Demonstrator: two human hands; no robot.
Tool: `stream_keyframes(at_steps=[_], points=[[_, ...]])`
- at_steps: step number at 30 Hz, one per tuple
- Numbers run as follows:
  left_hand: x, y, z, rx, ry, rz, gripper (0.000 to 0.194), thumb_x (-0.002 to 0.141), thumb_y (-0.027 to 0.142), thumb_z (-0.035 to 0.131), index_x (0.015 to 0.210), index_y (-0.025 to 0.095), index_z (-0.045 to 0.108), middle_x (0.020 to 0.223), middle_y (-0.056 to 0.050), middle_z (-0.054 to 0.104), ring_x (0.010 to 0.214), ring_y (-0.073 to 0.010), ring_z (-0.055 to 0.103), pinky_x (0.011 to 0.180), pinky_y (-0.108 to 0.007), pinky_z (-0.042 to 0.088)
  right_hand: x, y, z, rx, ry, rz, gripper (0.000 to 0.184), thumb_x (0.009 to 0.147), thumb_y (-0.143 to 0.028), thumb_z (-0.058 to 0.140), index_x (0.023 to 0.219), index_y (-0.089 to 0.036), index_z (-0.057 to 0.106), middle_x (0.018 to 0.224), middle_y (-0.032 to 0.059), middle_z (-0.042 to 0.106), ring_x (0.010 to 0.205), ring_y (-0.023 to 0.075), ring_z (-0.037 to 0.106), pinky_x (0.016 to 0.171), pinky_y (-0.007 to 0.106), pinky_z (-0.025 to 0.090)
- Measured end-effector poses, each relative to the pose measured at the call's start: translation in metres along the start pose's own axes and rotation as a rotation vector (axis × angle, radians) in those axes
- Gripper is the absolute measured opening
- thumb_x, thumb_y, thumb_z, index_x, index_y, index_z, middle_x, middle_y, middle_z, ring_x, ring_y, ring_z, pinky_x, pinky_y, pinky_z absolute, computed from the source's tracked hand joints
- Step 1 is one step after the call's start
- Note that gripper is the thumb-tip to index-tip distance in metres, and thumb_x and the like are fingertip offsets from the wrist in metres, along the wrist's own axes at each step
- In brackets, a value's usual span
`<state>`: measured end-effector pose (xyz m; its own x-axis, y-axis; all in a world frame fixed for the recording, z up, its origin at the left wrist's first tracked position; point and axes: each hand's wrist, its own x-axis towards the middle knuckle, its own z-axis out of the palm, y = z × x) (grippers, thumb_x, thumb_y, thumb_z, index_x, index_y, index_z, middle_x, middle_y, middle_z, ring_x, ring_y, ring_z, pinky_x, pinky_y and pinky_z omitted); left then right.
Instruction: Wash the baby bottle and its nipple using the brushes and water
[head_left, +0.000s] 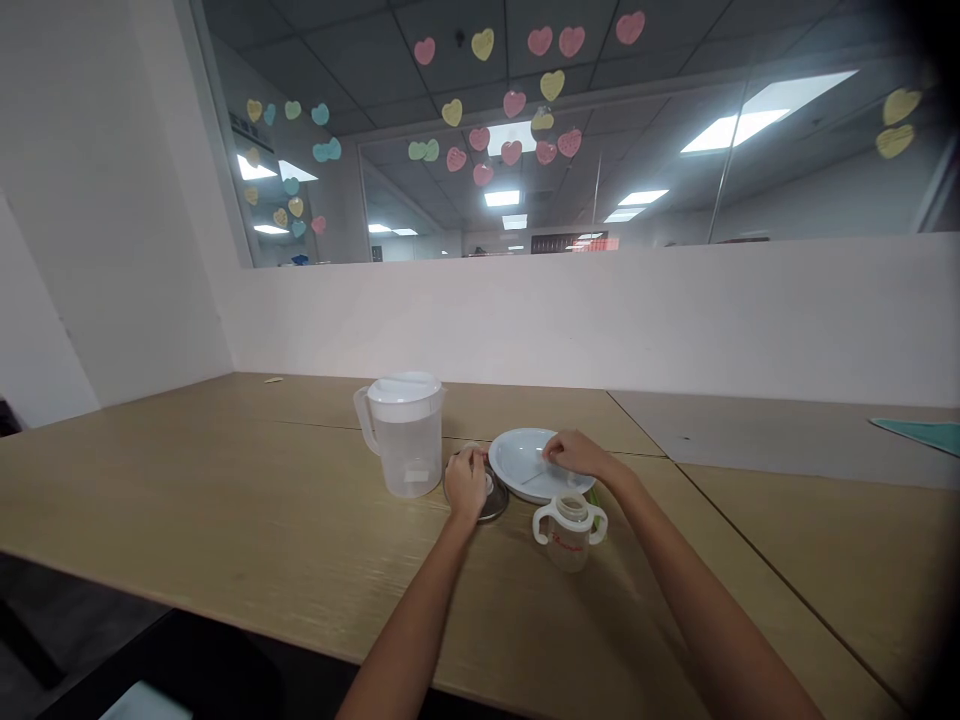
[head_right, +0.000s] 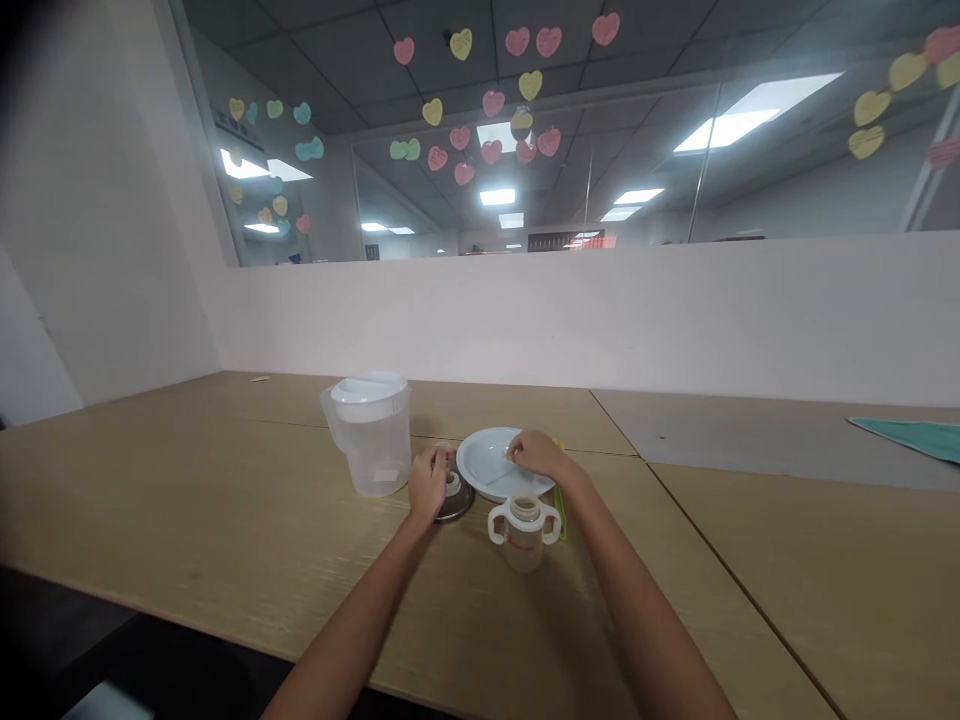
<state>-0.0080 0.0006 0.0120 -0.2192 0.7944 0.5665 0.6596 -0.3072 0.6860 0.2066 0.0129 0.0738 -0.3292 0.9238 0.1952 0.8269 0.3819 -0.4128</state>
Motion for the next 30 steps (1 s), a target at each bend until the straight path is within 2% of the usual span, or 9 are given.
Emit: stream_keyframes(at_steps=[6,10,12,15,17,19,21,25,30], points=[[0.0,-0.008,0.002,0.124,-0.07,-0.007,0.026,0.072,0.007,0.045,0.087,0.019,0.063,0.088,-0.005,0.067,0.086,-0.0191,0.058,0.079,-0.03,0.042,0.003,0.012,0.022,-0.031,-0.088,0.059,0.022,0.052,-0.003,0.051,0.051,-0.017,0.067,0.061,0.0037,0.068,0.063,0.016,0.061,0.059,0.022,0.042],[-0.002,-0.009,0.003,0.202,-0.134,0.017,0.031,0.067,0.003,0.048,0.088,0.021,0.062,0.095,-0.004,0.066,0.093,-0.0205,0.056,0.083,-0.031,0.041,0.002,0.012,0.027,0.018,-0.094,0.011,0.019,0.055,-0.005,0.055,0.055,-0.019,0.068,0.059,-0.0002,0.068,0.06,0.0139,0.061,0.058,0.02,0.043],[-0.003,-0.009,0.003,0.236,-0.158,0.022,0.03,0.068,0.004,0.048,0.088,0.021,0.062,0.097,-0.005,0.066,0.095,-0.0207,0.056,0.083,-0.031,0.041,0.003,0.01,0.023,0.038,-0.014,-0.011,0.019,0.062,-0.01,0.055,0.065,-0.019,0.071,0.068,0.0004,0.07,0.067,0.0145,0.062,0.063,0.02,0.044],[-0.004,-0.009,0.003,0.281,-0.184,0.024,0.028,0.069,0.005,0.049,0.087,0.02,0.063,0.094,-0.006,0.067,0.094,-0.022,0.056,0.082,-0.031,0.041,0.005,0.007,0.01,0.041,0.203,0.0,0.027,0.077,-0.018,0.045,0.09,-0.018,0.069,0.092,0.005,0.07,0.083,0.0169,0.062,0.076,0.025,0.044],[-0.005,-0.009,0.003,0.3,-0.193,0.03,0.027,0.069,0.005,0.048,0.086,0.02,0.064,0.091,-0.007,0.067,0.092,-0.0226,0.057,0.08,-0.032,0.041,0.004,0.001,-0.002,0.051,0.351,0.018,0.032,0.083,-0.023,0.039,0.101,-0.016,0.065,0.101,0.008,0.067,0.086,0.0177,0.062,0.08,0.028,0.044],[-0.005,-0.008,0.003,0.307,-0.189,0.039,0.028,0.069,0.005,0.048,0.085,0.02,0.064,0.09,-0.007,0.067,0.091,-0.022,0.057,0.079,-0.031,0.041,-0.001,-0.006,-0.016,0.107,0.473,0.018,0.032,0.084,-0.027,0.04,0.102,-0.015,0.064,0.096,0.0089,0.068,0.078,0.0173,0.063,0.076,0.029,0.046],[-0.004,-0.008,0.003,0.304,-0.168,0.044,0.027,0.07,0.006,0.047,0.085,0.021,0.065,0.09,-0.006,0.067,0.091,-0.0216,0.057,0.079,-0.031,0.041,-0.008,-0.017,-0.03,0.207,0.52,-0.004,0.028,0.081,-0.027,0.045,0.096,-0.014,0.065,0.085,0.0074,0.069,0.067,0.0156,0.062,0.068,0.027,0.047],[-0.002,-0.005,0.0,0.288,-0.076,0.036,0.022,0.075,0.013,0.046,0.086,0.02,0.064,0.091,-0.007,0.065,0.092,-0.0225,0.055,0.082,-0.033,0.04,-0.028,-0.037,-0.052,0.355,0.365,-0.076,0.024,0.078,-0.027,0.05,0.09,-0.015,0.066,0.08,0.0059,0.067,0.06,0.0135,0.061,0.057,0.024,0.048],[-0.002,0.005,-0.007,0.258,0.032,0.048,0.022,0.079,0.018,0.044,0.091,0.019,0.061,0.093,-0.008,0.06,0.092,-0.0217,0.053,0.083,-0.033,0.038,-0.041,-0.049,-0.058,0.313,0.172,-0.145,0.021,0.076,-0.023,0.05,0.086,-0.015,0.067,0.084,0.0059,0.067,0.063,0.0132,0.061,0.058,0.022,0.048]])
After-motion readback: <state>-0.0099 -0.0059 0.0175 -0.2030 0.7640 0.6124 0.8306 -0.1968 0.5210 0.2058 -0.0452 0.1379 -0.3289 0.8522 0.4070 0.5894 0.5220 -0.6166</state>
